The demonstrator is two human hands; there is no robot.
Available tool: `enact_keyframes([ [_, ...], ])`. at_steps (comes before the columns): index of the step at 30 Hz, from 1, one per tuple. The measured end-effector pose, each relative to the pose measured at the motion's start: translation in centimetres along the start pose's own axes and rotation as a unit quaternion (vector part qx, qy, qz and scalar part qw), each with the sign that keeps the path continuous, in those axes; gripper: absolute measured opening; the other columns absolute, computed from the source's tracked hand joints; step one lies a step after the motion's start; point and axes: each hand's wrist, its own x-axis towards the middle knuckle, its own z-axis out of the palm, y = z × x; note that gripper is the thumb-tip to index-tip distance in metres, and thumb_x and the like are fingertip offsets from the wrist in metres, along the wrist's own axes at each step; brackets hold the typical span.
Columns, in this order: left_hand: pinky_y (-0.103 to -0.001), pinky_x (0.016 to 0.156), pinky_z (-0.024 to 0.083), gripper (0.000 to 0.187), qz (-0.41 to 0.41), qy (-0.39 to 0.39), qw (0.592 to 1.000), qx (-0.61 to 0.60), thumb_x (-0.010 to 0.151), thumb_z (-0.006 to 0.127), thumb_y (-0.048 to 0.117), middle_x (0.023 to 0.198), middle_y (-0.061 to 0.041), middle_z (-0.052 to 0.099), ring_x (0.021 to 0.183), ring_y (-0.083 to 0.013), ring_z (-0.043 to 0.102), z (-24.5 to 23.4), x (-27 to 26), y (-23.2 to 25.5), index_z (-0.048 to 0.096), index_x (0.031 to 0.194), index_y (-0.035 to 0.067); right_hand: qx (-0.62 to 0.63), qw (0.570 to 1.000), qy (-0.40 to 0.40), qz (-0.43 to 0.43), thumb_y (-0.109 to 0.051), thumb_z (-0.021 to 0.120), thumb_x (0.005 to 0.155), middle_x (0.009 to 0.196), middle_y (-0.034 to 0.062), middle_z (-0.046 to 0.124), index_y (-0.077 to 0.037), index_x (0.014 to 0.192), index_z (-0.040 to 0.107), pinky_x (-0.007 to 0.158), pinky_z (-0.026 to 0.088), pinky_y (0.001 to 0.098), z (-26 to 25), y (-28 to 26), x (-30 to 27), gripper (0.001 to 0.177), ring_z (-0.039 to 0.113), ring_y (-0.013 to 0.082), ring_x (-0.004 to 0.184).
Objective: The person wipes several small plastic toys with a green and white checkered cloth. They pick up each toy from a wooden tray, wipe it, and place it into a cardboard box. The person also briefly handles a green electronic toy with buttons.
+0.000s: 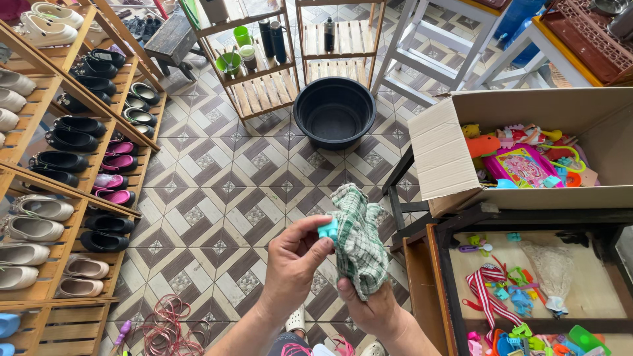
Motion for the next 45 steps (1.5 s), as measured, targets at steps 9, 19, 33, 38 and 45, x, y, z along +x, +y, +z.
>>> enact_keyframes([
  [9,-0.033,0.095,0.061,0.052,0.052,-0.019,0.998,-0.005,0.095,0.077,-0.003,0.113,-0.013,0.074,0.104,-0.0157,0.071,0.0,-0.6,1.4,0.055,0.142,-0.001,-0.049,0.995,-0.026,-0.084,-0.041,0.06,0.109,0.136,0.0176,0.067,-0.002,0.144,0.058,0.112,0.049,0.0492,-0.9,-2.2,1.5,0.052,0.065,0.0379,0.128],
  [19,-0.033,0.093,0.059,0.038,0.007,-0.01,0.999,-0.03,0.093,0.078,0.0,0.11,-0.012,0.076,0.101,-0.0151,0.071,0.4,-1.4,0.7,0.068,0.129,-0.007,-0.095,0.987,-0.05,-0.121,-0.039,0.061,0.109,0.141,0.0197,0.063,-0.002,0.144,0.058,0.115,0.045,0.0524,-1.7,-2.2,1.5,0.051,0.06,0.0423,0.133],
  [33,-0.031,0.1,0.059,0.032,0.034,-0.1,0.994,-0.025,0.094,0.082,-0.002,0.114,-0.01,0.075,0.109,-0.0132,0.071,-0.9,-1.9,-0.4,0.068,0.122,-0.005,0.029,0.997,-0.068,-0.012,-0.042,0.061,0.108,0.137,0.0125,0.072,-0.007,0.14,0.065,0.11,0.055,0.0447,-1.2,0.4,-0.6,0.048,0.068,0.0323,0.127],
  [38,-0.032,0.095,0.06,0.032,0.045,-0.036,0.994,-0.093,0.092,0.08,-0.004,0.11,-0.014,0.077,0.103,-0.0158,0.073,-0.8,-1.8,-0.5,0.069,0.122,-0.006,-0.014,0.996,-0.061,-0.071,-0.042,0.057,0.111,0.146,0.0188,0.063,-0.002,0.145,0.057,0.116,0.046,0.0489,-1.3,-0.1,-0.2,0.053,0.061,0.0392,0.137],
  [45,-0.034,0.099,0.06,0.034,0.021,-0.089,0.991,-0.094,0.092,0.081,-0.006,0.117,-0.012,0.074,0.108,-0.0154,0.072,-0.2,-0.9,-0.1,0.065,0.122,-0.005,-0.013,0.998,-0.044,-0.035,-0.038,0.059,0.109,0.141,0.015,0.068,-0.005,0.141,0.063,0.115,0.049,0.0463,-2.1,-1.0,1.1,0.047,0.066,0.0361,0.134],
])
